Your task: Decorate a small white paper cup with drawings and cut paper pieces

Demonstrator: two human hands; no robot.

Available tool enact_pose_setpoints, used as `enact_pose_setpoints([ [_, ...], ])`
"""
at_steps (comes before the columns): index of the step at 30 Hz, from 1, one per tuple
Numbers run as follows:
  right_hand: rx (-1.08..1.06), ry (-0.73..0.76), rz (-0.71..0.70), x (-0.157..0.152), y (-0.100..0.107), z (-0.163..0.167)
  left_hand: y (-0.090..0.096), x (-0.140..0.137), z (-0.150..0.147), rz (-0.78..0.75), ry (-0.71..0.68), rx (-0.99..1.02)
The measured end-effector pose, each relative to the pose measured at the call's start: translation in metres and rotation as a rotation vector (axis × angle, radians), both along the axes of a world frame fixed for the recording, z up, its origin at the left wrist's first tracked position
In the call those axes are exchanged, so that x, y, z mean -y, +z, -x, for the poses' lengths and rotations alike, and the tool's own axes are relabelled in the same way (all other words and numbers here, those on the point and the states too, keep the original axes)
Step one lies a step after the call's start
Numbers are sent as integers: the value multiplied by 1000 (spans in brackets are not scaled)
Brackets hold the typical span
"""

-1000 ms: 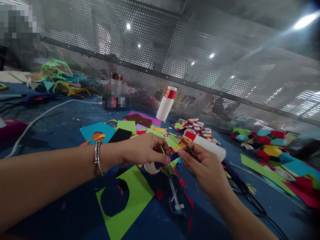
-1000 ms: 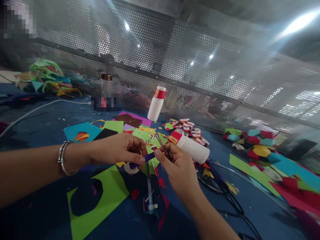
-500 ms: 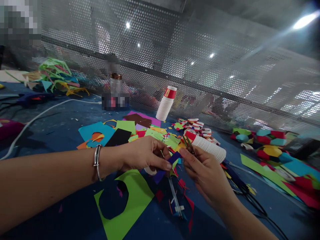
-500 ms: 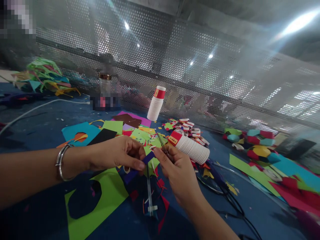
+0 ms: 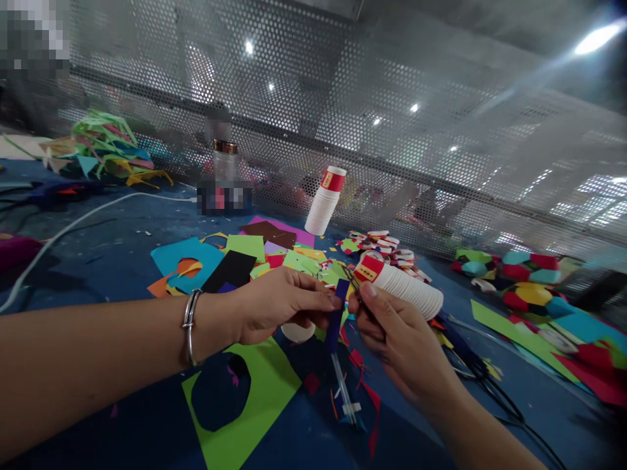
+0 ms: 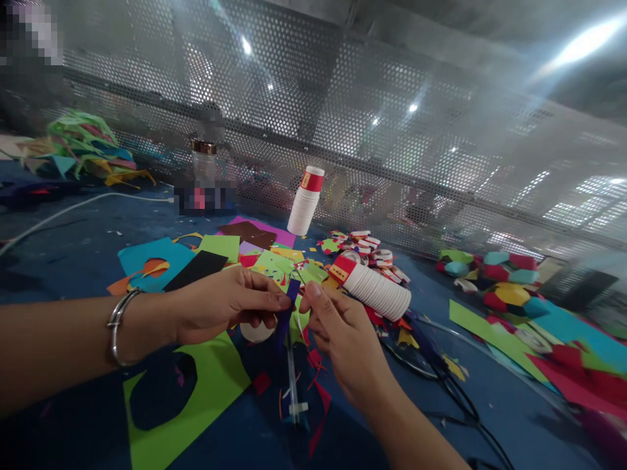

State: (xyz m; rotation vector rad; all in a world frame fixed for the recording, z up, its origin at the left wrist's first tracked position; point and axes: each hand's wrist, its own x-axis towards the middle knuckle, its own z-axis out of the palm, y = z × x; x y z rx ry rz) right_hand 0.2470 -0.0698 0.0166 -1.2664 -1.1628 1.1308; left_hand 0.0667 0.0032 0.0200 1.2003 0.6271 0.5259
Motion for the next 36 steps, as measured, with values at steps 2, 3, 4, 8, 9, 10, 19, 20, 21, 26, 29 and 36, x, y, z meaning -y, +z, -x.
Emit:
enact_pose_setpoints([
  [2, -2, -3, 16, 0, 0, 1, 0, 1, 0, 25, -21, 8],
  [3, -2, -5, 26, 1, 1, 2, 0, 1, 0, 38, -33, 16],
  [4, 0, -6, 34, 1, 1, 2, 0, 2, 0, 52, -45, 23],
  [8, 12, -19, 50, 2, 3, 5, -1, 2, 0, 91, -76, 35],
  [9, 11, -22, 50, 3, 3, 5, -1, 3, 0, 90, -79, 38],
  [10, 10, -21, 46, 3, 3, 5, -2, 3, 0, 90, -82, 41],
  [19, 36, -6, 38, 3, 2, 4, 2, 6, -1, 96, -76, -6],
  [20, 40, -4, 45, 3, 2, 4, 2, 5, 0, 79, -79, -14],
  [21, 43, -2, 52, 4, 2, 4, 2, 5, 0, 58, -83, -24],
  [26, 36, -5, 60, 5, 4, 2, 3, 3, 1, -97, -42, -13],
  [29, 41, -11, 69, 4, 5, 0, 5, 1, 3, -173, -16, -19],
  [36, 86, 16, 104, 1, 4, -5, 8, -2, 5, -259, 18, -104],
])
